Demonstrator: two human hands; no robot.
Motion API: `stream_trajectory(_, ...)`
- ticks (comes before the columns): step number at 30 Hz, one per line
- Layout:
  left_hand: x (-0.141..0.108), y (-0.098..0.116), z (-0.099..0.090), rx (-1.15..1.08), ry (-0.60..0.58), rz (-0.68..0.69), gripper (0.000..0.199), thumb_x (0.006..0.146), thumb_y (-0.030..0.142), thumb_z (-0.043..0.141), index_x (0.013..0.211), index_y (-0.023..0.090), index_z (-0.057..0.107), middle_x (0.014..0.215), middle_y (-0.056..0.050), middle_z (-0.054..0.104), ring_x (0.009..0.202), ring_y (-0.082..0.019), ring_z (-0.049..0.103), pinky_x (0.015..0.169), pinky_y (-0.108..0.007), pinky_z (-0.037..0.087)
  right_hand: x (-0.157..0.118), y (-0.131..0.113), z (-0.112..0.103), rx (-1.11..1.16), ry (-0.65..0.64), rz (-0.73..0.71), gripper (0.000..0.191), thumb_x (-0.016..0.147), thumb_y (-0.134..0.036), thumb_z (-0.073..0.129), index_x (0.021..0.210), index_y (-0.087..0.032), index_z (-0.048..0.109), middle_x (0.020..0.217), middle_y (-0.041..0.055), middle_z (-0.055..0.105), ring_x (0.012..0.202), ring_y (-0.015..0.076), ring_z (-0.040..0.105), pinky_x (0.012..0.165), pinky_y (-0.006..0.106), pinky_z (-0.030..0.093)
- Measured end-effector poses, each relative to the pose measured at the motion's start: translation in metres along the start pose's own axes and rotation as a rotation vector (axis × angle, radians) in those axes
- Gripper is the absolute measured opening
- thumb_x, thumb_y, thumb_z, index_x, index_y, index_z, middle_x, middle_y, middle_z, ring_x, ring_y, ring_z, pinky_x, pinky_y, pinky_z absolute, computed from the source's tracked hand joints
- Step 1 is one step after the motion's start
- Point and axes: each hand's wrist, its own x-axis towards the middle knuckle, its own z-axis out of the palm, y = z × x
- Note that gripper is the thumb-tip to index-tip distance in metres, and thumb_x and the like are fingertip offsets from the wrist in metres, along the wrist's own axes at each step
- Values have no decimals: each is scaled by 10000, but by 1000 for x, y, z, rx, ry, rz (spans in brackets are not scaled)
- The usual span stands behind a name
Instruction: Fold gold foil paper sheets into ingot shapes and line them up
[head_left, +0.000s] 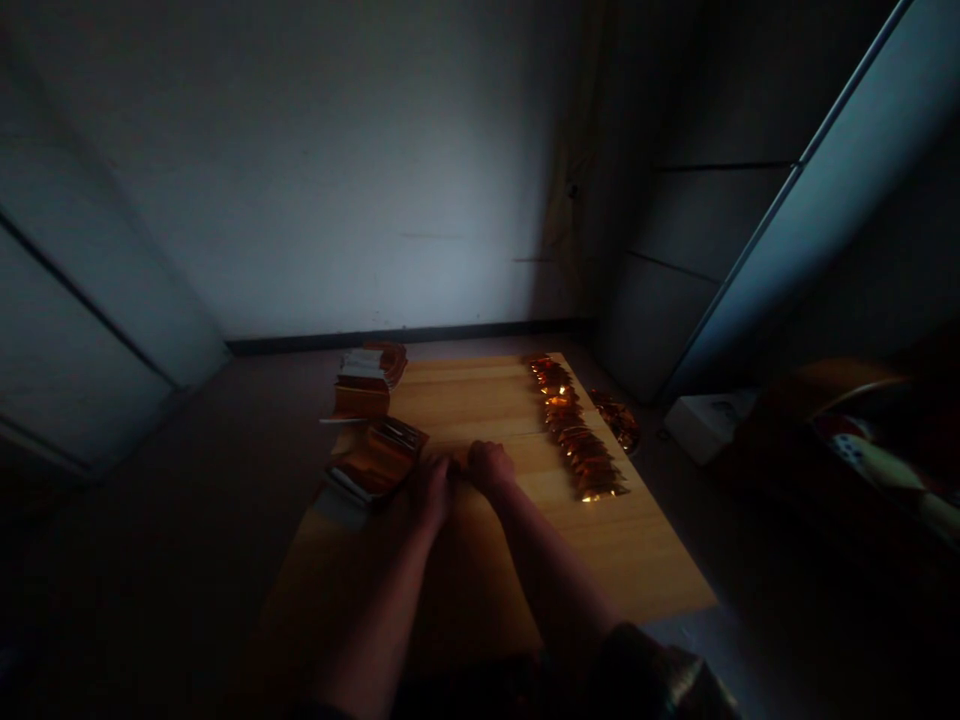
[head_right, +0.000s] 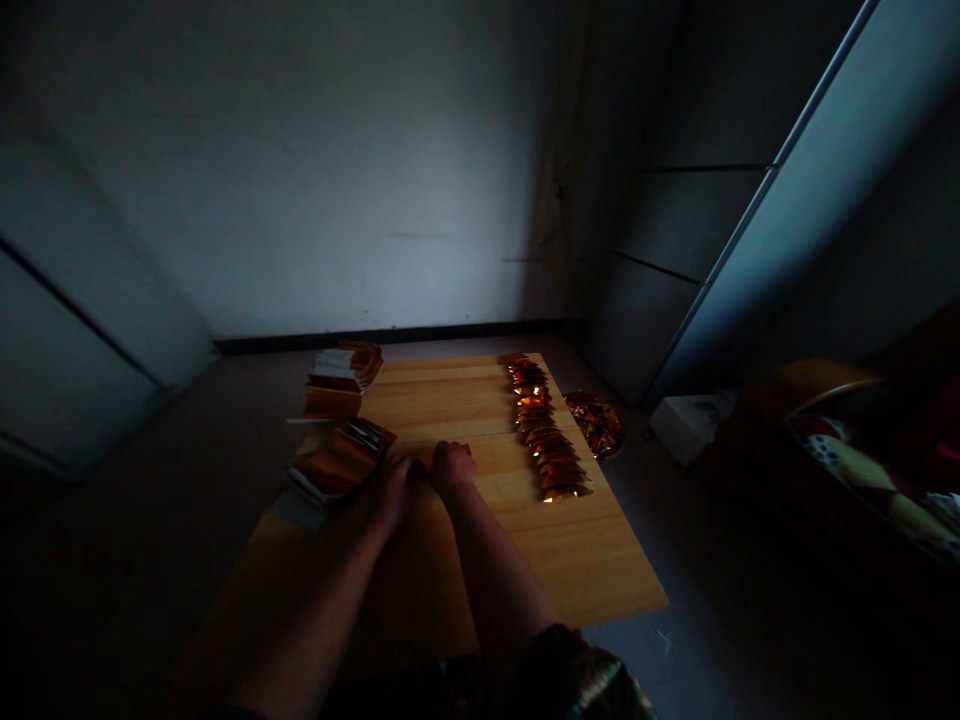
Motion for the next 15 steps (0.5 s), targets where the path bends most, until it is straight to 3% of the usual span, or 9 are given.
stream_trajectory(7,1,-3,3,-16,10,10,238,815,99,461,912,155,672,962,-88,664,937,-202,604,813,-290,449,3,1,1,12,8,-1,341,690,-330,750,989,-192,659,1022,99,676,928,205,631,668,238,439)
stream_trajectory(12,-2,-4,11,-9,72,19,241,815,101,471,913,183,674,941,-70,657,912,-192,599,814,-294,449,4,29,2,70,77,-42,207,702,-128,658,900,-177,689,911,63,687,796,160,631,628,207,416)
stream_trajectory(15,-4,-6,15,-39,133,33,249,808,100,473,930,187,672,936,-70,649,934,-198,589,838,-305,446,1,46,2,91,146,-122,241,706,-95,610,919,-168,694,932,70,661,769,145,609,643,200,417)
